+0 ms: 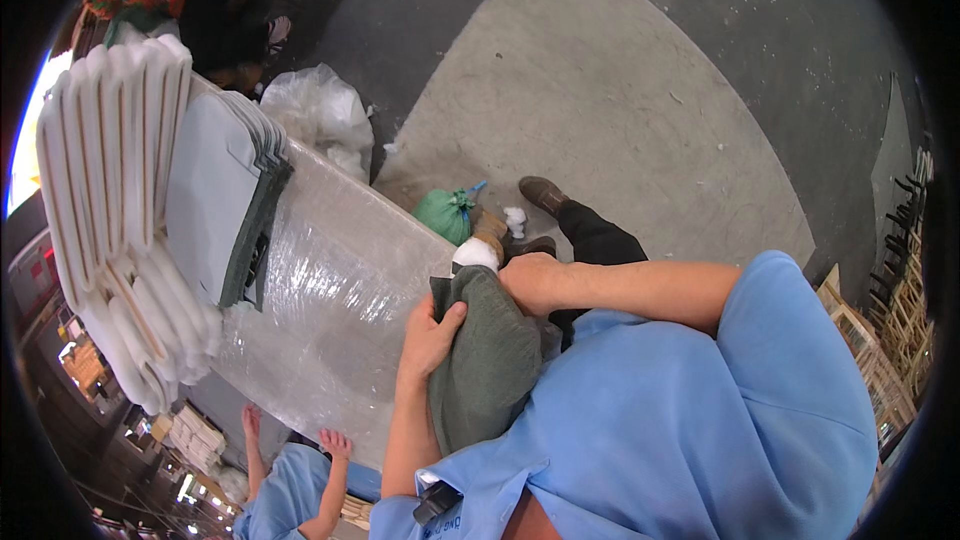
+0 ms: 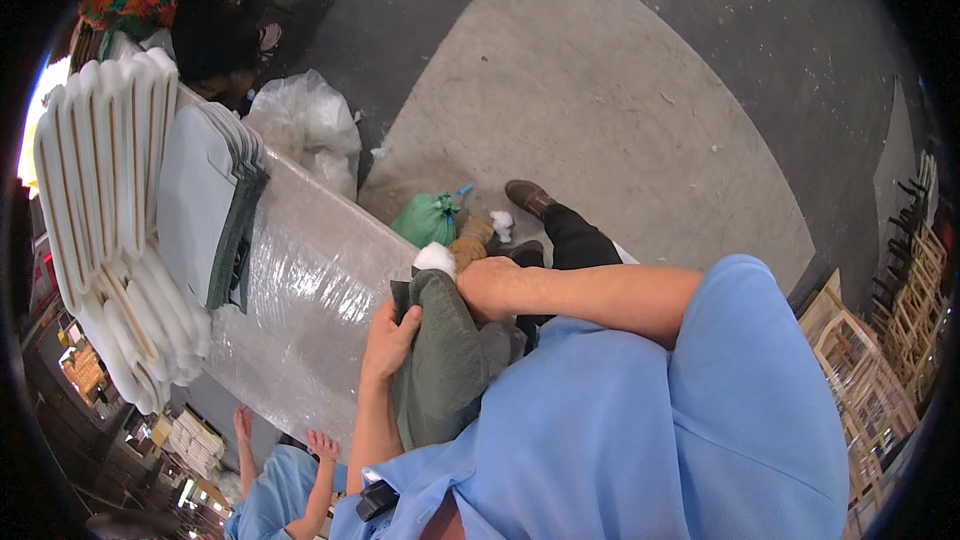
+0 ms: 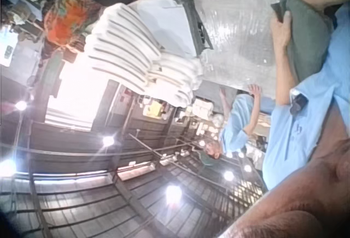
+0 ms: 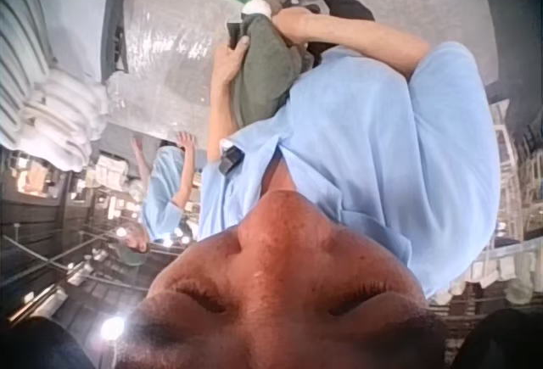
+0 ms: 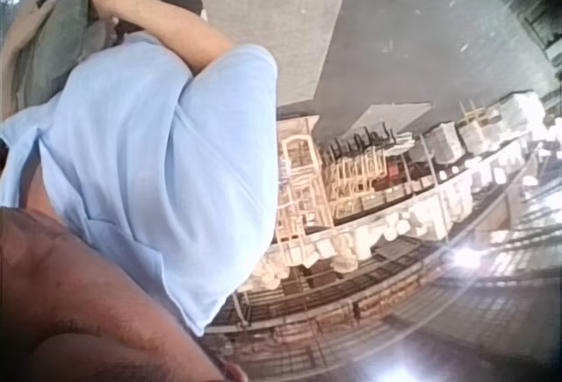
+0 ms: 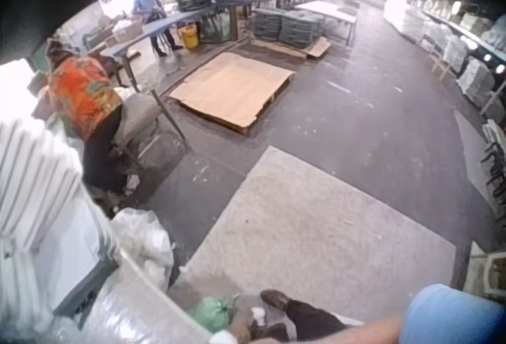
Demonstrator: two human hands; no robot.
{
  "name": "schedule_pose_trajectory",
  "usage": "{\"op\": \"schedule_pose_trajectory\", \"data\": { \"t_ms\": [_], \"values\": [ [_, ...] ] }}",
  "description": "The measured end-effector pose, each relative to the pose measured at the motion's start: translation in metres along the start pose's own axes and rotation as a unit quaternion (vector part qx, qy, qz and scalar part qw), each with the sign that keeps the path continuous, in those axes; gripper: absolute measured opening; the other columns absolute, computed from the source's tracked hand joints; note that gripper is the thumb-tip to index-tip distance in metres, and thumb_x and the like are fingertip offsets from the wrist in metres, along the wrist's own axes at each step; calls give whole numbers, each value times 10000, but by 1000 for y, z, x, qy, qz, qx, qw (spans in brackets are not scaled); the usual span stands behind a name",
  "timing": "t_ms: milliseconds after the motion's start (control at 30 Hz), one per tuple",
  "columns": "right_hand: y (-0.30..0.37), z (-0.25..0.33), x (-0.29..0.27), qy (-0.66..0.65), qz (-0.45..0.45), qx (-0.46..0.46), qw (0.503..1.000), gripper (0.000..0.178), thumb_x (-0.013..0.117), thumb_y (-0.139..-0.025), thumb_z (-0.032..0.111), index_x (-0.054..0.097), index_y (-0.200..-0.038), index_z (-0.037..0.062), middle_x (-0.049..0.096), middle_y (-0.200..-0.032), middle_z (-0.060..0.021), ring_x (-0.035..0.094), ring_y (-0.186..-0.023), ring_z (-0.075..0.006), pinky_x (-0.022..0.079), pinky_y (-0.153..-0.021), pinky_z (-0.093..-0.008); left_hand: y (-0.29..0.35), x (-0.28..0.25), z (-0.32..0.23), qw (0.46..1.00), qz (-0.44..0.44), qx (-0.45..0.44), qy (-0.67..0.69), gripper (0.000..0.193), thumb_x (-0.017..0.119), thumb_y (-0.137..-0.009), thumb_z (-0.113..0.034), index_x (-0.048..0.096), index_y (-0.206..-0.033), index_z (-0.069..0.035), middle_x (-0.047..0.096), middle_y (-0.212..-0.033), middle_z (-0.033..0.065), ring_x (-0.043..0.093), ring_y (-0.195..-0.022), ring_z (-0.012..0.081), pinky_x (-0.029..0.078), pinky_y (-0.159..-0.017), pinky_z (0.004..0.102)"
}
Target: The person inserts white foam inserts into green fabric covers, aligns the edges, and secures the openings by hand. The person repeats this process for multiple cushion covers, stacking the finished items on a nearby pallet.
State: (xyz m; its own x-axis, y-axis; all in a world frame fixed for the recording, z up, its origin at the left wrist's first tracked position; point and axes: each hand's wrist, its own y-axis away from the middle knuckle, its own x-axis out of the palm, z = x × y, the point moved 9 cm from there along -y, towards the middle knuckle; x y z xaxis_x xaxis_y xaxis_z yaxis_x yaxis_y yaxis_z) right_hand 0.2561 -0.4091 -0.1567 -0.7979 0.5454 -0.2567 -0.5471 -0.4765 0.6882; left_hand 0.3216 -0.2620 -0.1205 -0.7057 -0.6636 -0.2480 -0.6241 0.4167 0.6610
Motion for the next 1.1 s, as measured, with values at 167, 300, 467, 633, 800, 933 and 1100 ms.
{"op": "schedule_pose_trajectory", "data": {
  "t_ms": [167,300,467,633,800,933,1100],
  "values": [
    [4,-3,7,12,0,-1,1000,263,721,-868,195,775,-1084,56,785,-1044,-204,764,-1033,-371,605,-869,-479,-5,6,8,989,-114,54,-74,358,694,-1045,-377,710,-995,-23,705,-789,125,650,-708,234,502,-678,356],
    [8,-7,11,16,29,39,999,251,706,-879,200,777,-1088,80,790,-1065,-180,764,-1044,-359,608,-864,-478,-16,1,2,956,-192,126,-184,476,688,-1016,-499,656,-885,-42,611,-722,216,601,-634,409,477,-591,425],
    [0,-9,23,16,42,62,997,279,689,-896,215,766,-1125,78,788,-1084,-181,763,-1050,-362,612,-870,-477,-27,1,3,937,-194,148,-250,556,676,-988,-561,585,-807,-43,596,-696,203,585,-635,435,452,-569,468],
    [-13,-18,38,-40,-38,53,997,280,719,-875,243,774,-1077,56,782,-1099,-191,760,-1061,-364,611,-881,-471,-30,6,-9,928,-201,166,-266,559,679,-984,-557,585,-790,-42,601,-692,200,601,-639,430,450,-567,472],
    [-9,-16,41,-28,-33,36,998,325,735,-870,280,769,-1089,42,777,-1107,-202,759,-1057,-363,605,-887,-477,-30,9,-14,928,-202,169,-262,563,686,-971,-561,589,-766,-45,607,-685,186,602,-641,426,449,-579,482],
    [-4,-40,41,20,47,42,998,312,715,-897,273,771,-1109,50,777,-1093,-204,762,-1035,-356,598,-890,-479,-21,15,-22,929,-185,199,-253,506,742,-948,-499,602,-779,-43,601,-686,184,601,-640,416,445,-581,472],
    [47,-80,-70,-236,-162,84,955,190,678,-998,240,741,-1057,71,753,-933,-96,704,-860,-239,544,-785,-391,-7,35,-44,931,-142,244,-234,440,803,-920,-422,615,-806,-41,596,-697,182,598,-642,397,446,-585,454]
  ]
}}
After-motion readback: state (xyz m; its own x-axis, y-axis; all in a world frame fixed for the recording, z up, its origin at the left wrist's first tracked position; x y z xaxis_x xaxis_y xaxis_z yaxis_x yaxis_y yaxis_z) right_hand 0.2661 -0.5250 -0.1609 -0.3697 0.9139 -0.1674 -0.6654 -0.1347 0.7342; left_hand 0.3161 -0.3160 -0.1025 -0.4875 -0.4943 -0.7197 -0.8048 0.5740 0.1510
